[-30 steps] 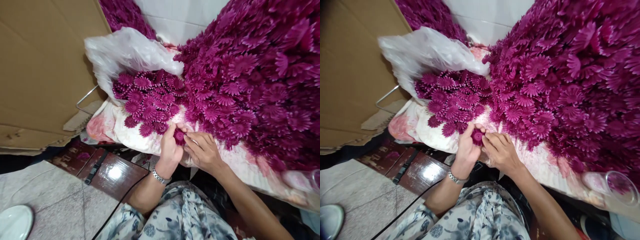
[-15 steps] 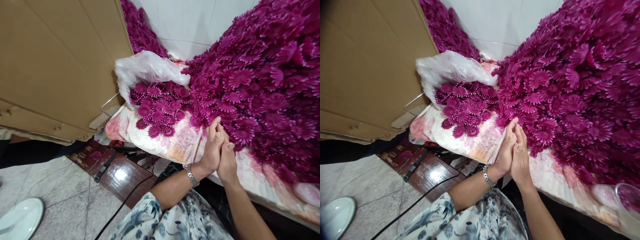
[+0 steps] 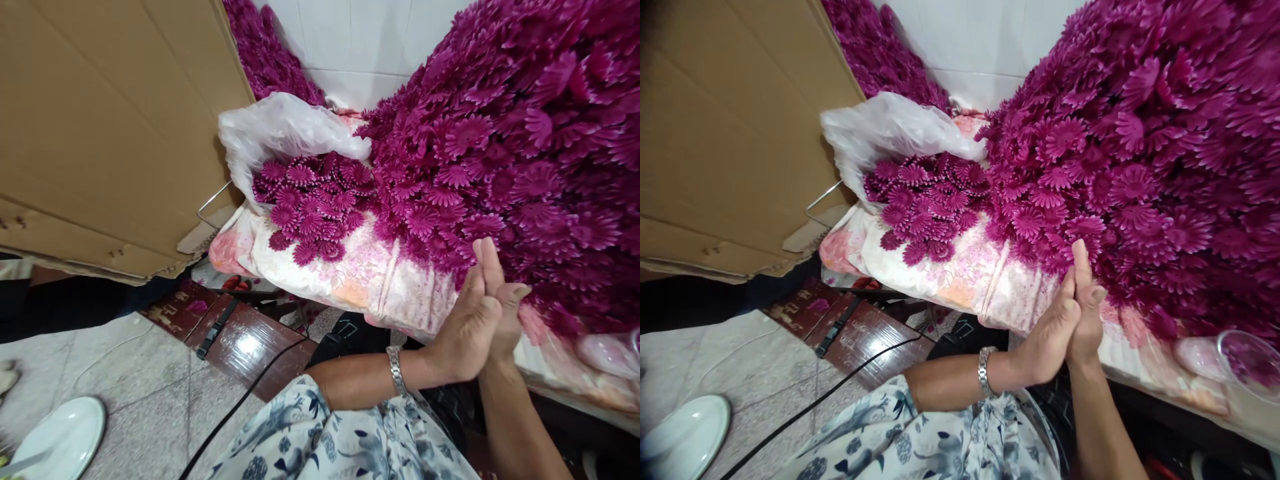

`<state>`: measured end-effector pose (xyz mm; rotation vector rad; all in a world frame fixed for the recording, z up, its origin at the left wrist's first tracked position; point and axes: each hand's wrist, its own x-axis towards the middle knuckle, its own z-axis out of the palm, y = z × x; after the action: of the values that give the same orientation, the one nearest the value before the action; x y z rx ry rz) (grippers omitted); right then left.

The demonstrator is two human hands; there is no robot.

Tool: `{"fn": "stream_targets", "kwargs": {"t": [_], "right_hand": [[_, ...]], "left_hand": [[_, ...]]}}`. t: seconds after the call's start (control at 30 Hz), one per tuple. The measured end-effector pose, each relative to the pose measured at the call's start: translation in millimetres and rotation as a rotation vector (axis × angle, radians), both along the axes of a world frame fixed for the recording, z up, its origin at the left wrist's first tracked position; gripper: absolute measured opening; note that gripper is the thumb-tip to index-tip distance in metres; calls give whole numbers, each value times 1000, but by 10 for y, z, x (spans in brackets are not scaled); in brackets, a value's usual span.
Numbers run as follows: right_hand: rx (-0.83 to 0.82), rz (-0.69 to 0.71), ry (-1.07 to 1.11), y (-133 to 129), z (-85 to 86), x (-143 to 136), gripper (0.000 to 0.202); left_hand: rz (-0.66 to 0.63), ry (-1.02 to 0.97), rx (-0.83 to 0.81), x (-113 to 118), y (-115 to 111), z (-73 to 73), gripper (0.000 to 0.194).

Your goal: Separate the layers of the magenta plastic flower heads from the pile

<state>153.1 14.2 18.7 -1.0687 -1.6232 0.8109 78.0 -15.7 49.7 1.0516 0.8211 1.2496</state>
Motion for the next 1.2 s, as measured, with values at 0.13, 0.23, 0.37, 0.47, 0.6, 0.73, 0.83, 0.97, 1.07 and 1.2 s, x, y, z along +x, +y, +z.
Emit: {"fn": "stream_targets", "kwargs": {"t": [0.13, 0.23, 0.37, 0.47, 0.6, 0.73, 0.83, 0.97, 1.07, 1.2], "right_hand": [[-46, -27, 51, -272, -58, -160, 65], [-63, -1, 85, -309, -55, -259, 64], [-89, 62, 96, -10, -23, -218, 58], [-75, 77, 117, 83, -40, -202, 55], [2, 74, 26, -165, -79, -311, 60], [32, 79, 5, -154, -39, -363, 61], [2, 81, 48, 59, -27, -321, 60], [49, 101, -19, -30, -44, -361, 60], [120, 112, -105, -186, -2, -500, 63], [49, 116, -172, 59, 41, -567, 62]], "left_hand": [[54, -94, 55, -89, 159, -7, 59], [91, -155, 101, -122, 211, -76, 58], [137, -2, 73, -82, 58, -144, 61], [118, 58, 39, -88, -15, -161, 62], [127, -75, 2, -193, 110, -175, 59], [165, -119, 30, -195, 136, -222, 59], [138, -77, 27, -124, 28, -268, 64], [157, -175, -53, -209, 43, -275, 60], [261, -194, -34, -334, 175, -285, 52], [284, -265, -124, -280, 197, -343, 50]]}}
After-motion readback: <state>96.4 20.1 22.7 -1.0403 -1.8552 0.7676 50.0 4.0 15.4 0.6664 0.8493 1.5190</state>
